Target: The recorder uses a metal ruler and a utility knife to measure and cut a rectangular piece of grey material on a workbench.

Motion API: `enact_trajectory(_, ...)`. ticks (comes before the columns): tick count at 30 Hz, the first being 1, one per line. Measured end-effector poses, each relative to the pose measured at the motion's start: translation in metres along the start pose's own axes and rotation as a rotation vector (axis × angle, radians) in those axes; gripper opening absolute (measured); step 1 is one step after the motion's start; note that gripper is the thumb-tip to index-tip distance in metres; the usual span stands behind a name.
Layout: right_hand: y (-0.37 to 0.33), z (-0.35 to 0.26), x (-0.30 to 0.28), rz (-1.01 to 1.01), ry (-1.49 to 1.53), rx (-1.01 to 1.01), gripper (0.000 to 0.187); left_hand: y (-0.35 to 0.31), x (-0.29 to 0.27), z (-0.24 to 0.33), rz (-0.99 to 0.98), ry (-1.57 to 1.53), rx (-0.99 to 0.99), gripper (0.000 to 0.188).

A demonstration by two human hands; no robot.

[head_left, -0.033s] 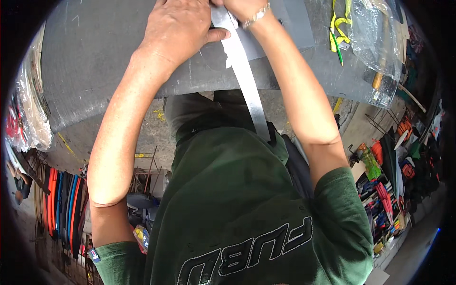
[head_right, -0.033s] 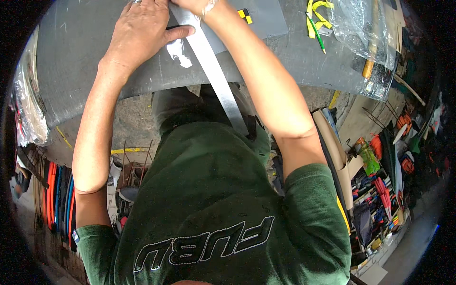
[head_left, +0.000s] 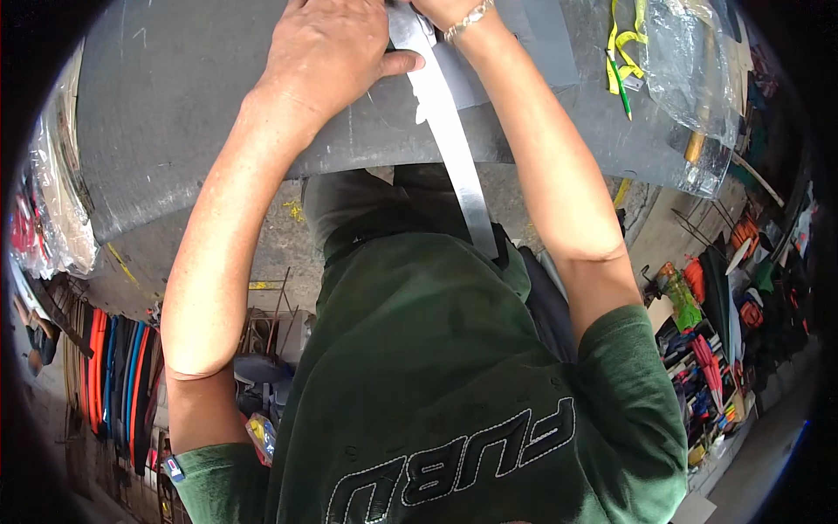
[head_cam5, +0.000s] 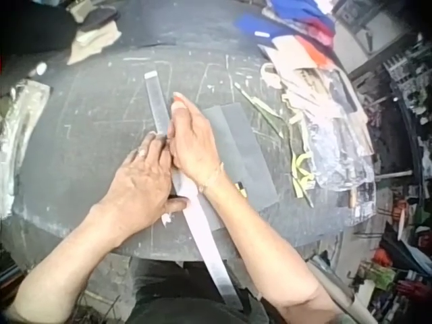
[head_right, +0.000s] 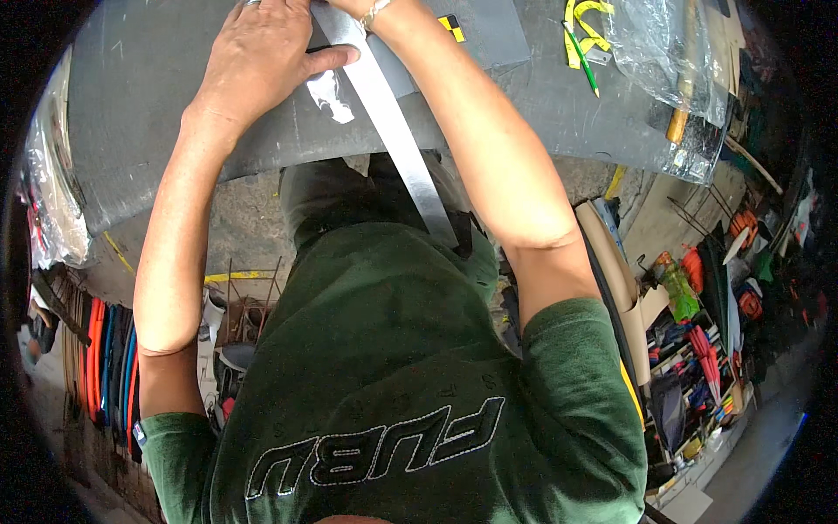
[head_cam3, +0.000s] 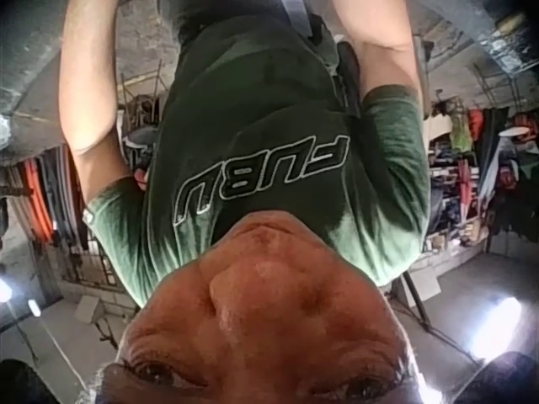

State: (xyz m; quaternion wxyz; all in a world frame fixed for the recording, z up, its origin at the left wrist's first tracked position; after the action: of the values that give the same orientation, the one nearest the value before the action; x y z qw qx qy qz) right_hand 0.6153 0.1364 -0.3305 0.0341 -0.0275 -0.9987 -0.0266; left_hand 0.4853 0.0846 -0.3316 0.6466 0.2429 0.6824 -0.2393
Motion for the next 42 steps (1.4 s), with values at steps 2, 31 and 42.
enact_trajectory(2, 0.000, -0.012, 0.006, 0.129, -0.065, 0.459, 0.050, -0.009, 0.004, -0.008, 0.305, -0.777, 0.093, 0.099)
enact_trajectory(31, -0.302, -0.022, -0.107, 0.123, -0.475, 0.522, 0.031, 0.013, -0.012, -0.045, 0.151, -0.316, -0.033, 0.066)
enact_trajectory(42, -0.278, -0.051, -0.105, 0.413, -0.590, 0.369, 0.031, -0.046, 0.006, -0.024, 0.121, -0.090, -0.118, 0.061)
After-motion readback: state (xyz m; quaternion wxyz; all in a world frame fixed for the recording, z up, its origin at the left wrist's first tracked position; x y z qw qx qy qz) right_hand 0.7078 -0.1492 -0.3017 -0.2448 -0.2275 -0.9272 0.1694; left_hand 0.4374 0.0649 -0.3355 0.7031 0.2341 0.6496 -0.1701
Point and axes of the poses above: each hand's wrist, its own y-axis towards the middle knuckle, its own x-axis out of the palm, z = x × y, the point moved 3 cm from there along y, towards the middle knuckle, and after that the axes turned 8 degrees about y, right-handed, at the moved point
